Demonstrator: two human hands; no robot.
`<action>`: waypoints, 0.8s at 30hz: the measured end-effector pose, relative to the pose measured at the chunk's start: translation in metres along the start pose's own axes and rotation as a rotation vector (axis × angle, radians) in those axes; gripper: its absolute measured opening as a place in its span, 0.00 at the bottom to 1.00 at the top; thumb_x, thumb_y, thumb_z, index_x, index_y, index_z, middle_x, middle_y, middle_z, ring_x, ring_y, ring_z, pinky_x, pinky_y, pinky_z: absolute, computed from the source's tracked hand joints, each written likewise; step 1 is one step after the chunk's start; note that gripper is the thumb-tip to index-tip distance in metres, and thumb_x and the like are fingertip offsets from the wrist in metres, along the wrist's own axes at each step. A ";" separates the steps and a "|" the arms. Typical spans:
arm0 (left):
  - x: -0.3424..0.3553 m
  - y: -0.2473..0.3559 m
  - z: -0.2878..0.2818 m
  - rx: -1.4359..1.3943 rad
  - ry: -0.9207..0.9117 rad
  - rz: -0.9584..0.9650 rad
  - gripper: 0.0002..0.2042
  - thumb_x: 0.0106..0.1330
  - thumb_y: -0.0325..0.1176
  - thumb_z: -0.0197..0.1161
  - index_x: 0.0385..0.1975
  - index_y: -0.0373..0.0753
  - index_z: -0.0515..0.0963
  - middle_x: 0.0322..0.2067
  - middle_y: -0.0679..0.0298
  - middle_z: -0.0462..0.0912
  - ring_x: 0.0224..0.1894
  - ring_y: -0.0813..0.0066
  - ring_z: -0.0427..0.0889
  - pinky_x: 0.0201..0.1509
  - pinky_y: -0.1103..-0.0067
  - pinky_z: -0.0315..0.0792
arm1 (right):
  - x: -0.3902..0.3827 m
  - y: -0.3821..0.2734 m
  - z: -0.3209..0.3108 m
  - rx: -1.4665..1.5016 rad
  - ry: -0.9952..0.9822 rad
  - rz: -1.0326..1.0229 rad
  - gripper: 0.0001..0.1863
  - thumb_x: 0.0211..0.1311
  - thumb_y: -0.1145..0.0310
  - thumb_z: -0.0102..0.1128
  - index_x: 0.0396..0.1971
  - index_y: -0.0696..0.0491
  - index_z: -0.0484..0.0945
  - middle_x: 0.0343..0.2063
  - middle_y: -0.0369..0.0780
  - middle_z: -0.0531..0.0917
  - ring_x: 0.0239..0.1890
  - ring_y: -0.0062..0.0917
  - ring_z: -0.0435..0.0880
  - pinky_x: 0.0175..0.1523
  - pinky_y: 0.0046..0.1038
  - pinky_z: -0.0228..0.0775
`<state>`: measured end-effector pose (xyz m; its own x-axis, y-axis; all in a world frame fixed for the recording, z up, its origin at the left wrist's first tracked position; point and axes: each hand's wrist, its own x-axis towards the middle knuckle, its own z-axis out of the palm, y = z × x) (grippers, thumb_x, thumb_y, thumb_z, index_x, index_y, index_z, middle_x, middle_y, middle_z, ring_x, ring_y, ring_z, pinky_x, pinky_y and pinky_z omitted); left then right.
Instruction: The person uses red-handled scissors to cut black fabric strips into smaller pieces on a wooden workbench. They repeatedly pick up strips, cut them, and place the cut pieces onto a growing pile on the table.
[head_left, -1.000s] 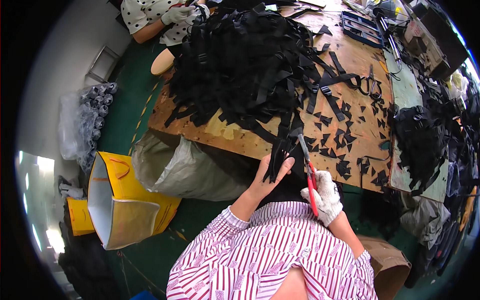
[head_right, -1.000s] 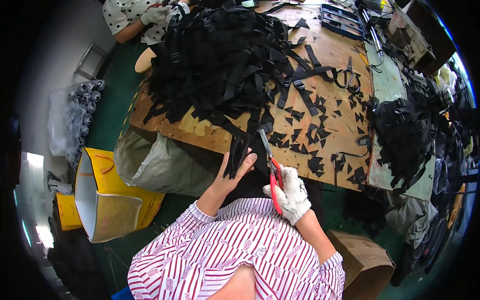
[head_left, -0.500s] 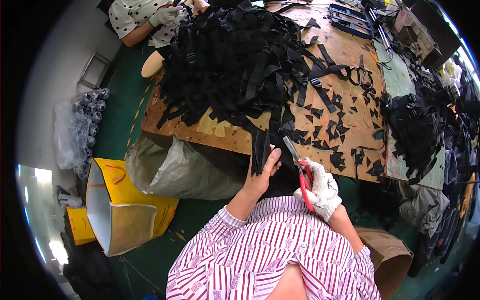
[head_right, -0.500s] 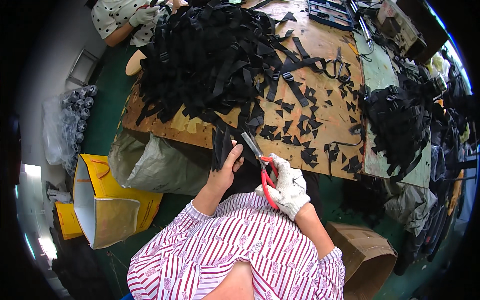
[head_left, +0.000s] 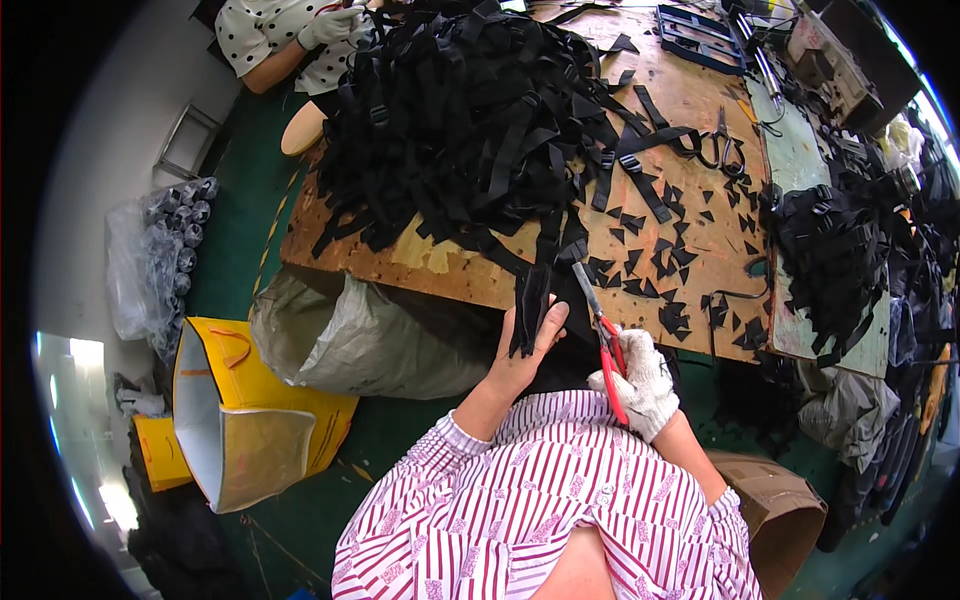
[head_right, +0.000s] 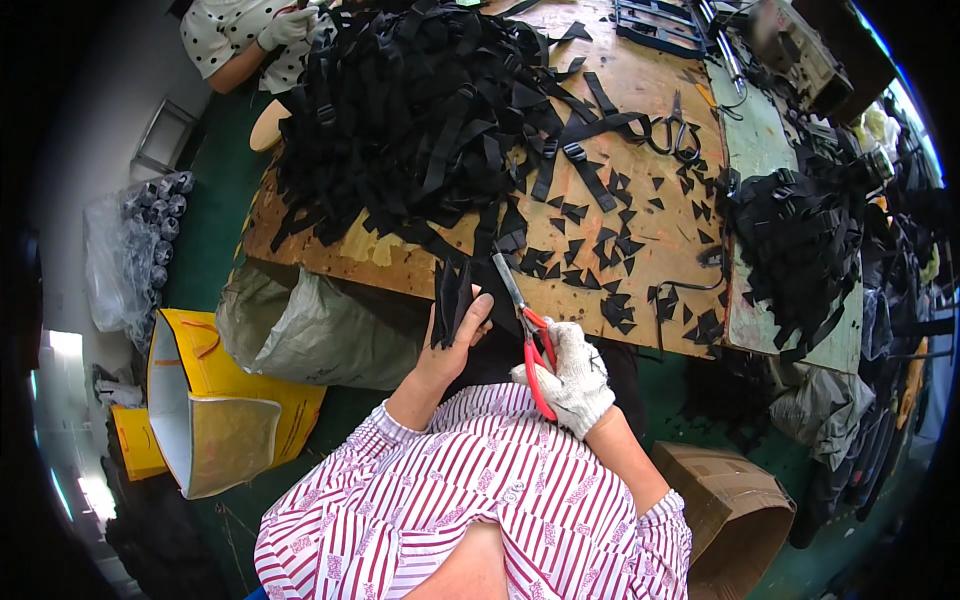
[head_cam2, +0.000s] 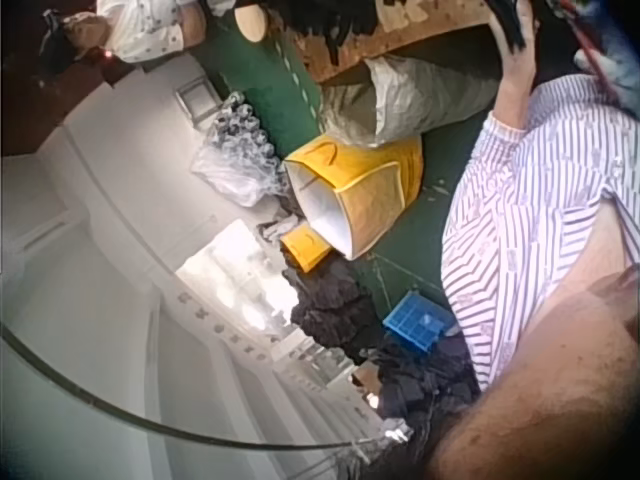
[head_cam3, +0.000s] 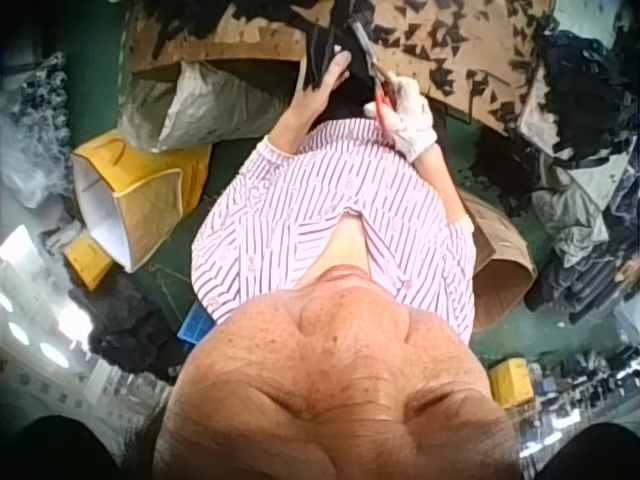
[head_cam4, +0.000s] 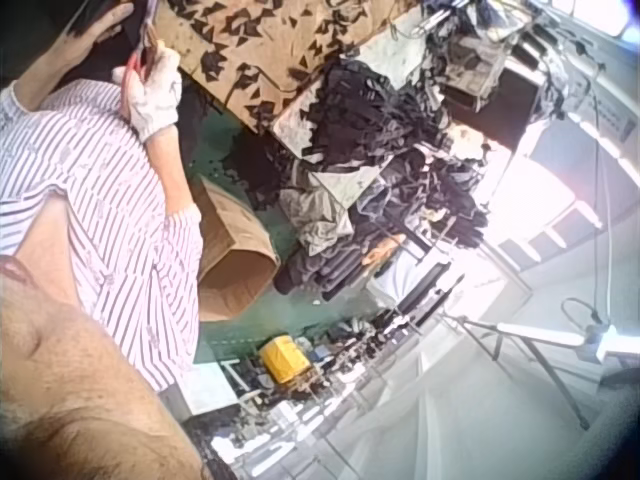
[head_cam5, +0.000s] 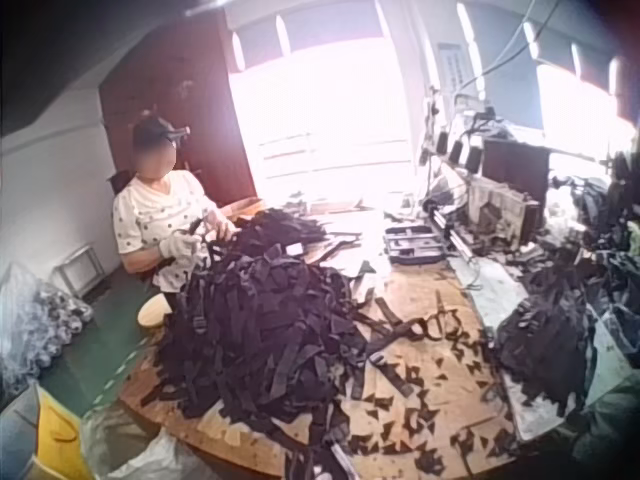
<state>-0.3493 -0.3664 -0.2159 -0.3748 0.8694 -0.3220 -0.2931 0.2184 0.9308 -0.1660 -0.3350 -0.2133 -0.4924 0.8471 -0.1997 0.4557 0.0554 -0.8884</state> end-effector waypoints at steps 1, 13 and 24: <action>0.000 0.000 0.000 0.021 0.000 0.008 0.13 0.63 0.39 0.61 0.38 0.36 0.70 0.25 0.72 0.71 0.26 0.87 0.73 0.29 0.87 0.69 | 0.000 -0.003 -0.001 0.042 -0.007 0.031 0.34 0.39 0.58 0.74 0.44 0.58 0.66 0.30 0.44 0.75 0.31 0.30 0.76 0.39 0.29 0.69; 0.004 -0.001 -0.013 0.056 -0.116 0.122 0.13 0.64 0.41 0.60 0.35 0.37 0.71 0.26 0.72 0.72 0.28 0.88 0.74 0.28 0.89 0.65 | 0.006 0.013 0.004 0.071 0.041 0.049 0.21 0.46 0.78 0.54 0.43 0.55 0.64 0.26 0.34 0.69 0.26 0.17 0.68 0.32 0.20 0.65; 0.019 0.084 -0.063 -0.412 0.190 0.506 0.08 0.65 0.38 0.58 0.38 0.41 0.73 0.25 0.65 0.77 0.33 0.73 0.77 0.43 0.73 0.72 | 0.008 0.029 0.014 0.329 0.129 0.178 0.16 0.49 0.74 0.51 0.40 0.54 0.64 0.23 0.34 0.69 0.19 0.17 0.67 0.24 0.19 0.65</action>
<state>-0.4359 -0.3596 -0.1545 -0.6911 0.7187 0.0764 -0.3376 -0.4145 0.8451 -0.1672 -0.3339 -0.2467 -0.3200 0.8890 -0.3276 0.2533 -0.2529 -0.9337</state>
